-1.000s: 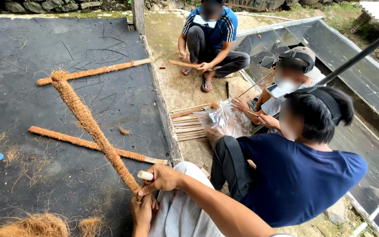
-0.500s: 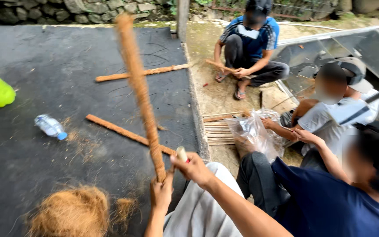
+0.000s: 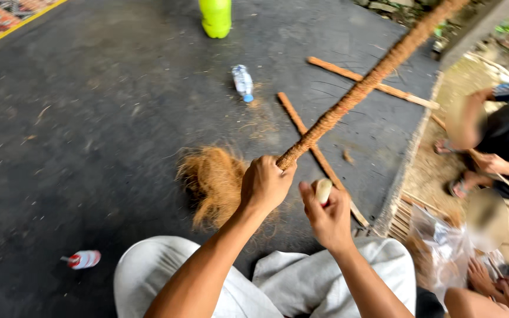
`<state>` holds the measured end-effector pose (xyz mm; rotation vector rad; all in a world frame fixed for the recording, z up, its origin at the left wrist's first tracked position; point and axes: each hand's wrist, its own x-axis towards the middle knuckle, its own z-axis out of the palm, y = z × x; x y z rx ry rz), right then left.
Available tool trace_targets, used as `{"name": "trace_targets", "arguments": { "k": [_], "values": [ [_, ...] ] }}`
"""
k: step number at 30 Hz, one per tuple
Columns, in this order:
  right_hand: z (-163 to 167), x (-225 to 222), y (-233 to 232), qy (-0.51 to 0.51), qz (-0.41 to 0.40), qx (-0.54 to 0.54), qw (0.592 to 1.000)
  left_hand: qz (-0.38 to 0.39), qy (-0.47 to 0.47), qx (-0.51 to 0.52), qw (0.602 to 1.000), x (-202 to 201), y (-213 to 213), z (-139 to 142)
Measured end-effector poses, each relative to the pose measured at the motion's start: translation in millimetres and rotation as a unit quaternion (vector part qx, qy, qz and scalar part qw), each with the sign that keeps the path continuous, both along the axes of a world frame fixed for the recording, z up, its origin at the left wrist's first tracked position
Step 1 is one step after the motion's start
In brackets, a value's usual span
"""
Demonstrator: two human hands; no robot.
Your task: The person sits on a mat and wraps coconut coir around a wooden broom handle using a small cylindrical tool to press and secure the fibers. They repeatedly pick up coir, apply it along the handle, and smooth it down while other people work nearby.
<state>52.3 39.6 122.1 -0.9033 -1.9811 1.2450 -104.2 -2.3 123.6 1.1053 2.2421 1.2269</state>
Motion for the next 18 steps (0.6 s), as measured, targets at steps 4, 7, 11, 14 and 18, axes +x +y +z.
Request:
{"name": "trace_targets", "arguments": {
  "k": [4,7,11,14,18],
  "values": [
    [31,-17,-20,-0.063,0.13,0.231,0.962,0.014,0.142,-0.005,0.99,-29,-11,-13],
    [63,-33,-16,-0.15,0.196,0.359,0.9,-0.054,0.147,-0.133,0.979,-42,-19,-28],
    [99,-61,11,-0.334,0.264,0.369,0.826,-0.151,0.34,-0.075,0.925,-44,-32,-44],
    [106,-70,34,-0.378,0.297,0.306,0.822,-0.252,0.391,-0.066,0.883,-42,-40,-48],
    [86,-52,43,-0.252,0.351,0.183,0.883,-0.329,0.39,0.067,0.857,-36,-48,-41]
  ]
}}
